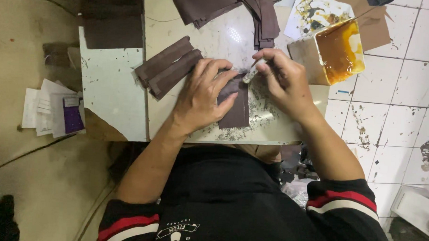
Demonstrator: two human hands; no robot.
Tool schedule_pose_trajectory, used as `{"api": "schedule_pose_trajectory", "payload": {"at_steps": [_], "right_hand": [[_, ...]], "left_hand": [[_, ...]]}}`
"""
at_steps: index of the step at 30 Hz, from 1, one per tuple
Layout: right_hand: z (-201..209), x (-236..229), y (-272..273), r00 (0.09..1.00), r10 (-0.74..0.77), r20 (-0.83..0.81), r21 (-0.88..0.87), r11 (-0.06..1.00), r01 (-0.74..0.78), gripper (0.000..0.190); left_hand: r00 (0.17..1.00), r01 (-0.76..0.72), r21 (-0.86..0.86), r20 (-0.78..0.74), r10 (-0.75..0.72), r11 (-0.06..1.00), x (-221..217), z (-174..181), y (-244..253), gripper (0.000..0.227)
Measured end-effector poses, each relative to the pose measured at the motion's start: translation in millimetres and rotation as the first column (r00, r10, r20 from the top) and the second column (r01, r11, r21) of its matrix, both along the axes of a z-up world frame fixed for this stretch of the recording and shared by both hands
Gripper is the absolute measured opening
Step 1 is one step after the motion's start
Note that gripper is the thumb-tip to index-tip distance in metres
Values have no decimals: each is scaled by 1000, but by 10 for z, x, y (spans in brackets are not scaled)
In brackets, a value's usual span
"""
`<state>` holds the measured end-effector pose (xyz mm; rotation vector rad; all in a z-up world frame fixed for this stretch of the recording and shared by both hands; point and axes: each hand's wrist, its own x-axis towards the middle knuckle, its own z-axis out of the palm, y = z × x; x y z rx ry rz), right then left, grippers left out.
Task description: Applying glue to the edges of leather pieces and folding them
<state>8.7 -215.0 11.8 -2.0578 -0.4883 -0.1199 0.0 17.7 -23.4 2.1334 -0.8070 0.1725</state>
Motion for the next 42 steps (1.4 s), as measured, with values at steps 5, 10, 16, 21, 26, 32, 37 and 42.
{"api": "schedule_pose_trajectory", "payload": {"at_steps": [5, 10, 16, 21, 26, 32, 37, 42], "right_hand": [[-35, 18, 31, 1000, 5, -20, -52, 999, -6, 11], [-85, 30, 40, 1000, 2, -17, -57, 998, -3, 9], [8, -2, 63, 999, 42, -14, -77, 996, -43, 8], [23, -225, 48, 998, 67, -1, -106, 992, -67, 8], [-33, -494, -69, 968, 231, 95, -252, 947, -201, 17], [-14, -702, -137, 979, 202, 17, -206, 959, -194, 14], [57, -757, -185, 984, 179, -19, -178, 968, -180, 11], [104, -596, -180, 985, 171, -9, -156, 973, -171, 8]], "left_hand": [[1000, 0, -4, -11, 0, 1000, 11, -40, -13, 44], [1000, 2, 10, -10, -2, 1000, 11, -49, -11, 43], [1000, 5, 0, -16, -5, 1000, 10, -49, -14, 43], [1000, 11, 2, -10, -11, 1000, 13, -50, -7, 43], [999, -45, 97, 34, 42, 994, -6, 44, -38, 48], [999, -30, 94, -10, 31, 995, -1, 66, -35, 47], [1000, -22, 83, -12, 23, 996, -9, 79, -29, 46], [999, -32, 73, 33, 30, 997, -12, 32, -12, 45]]}}
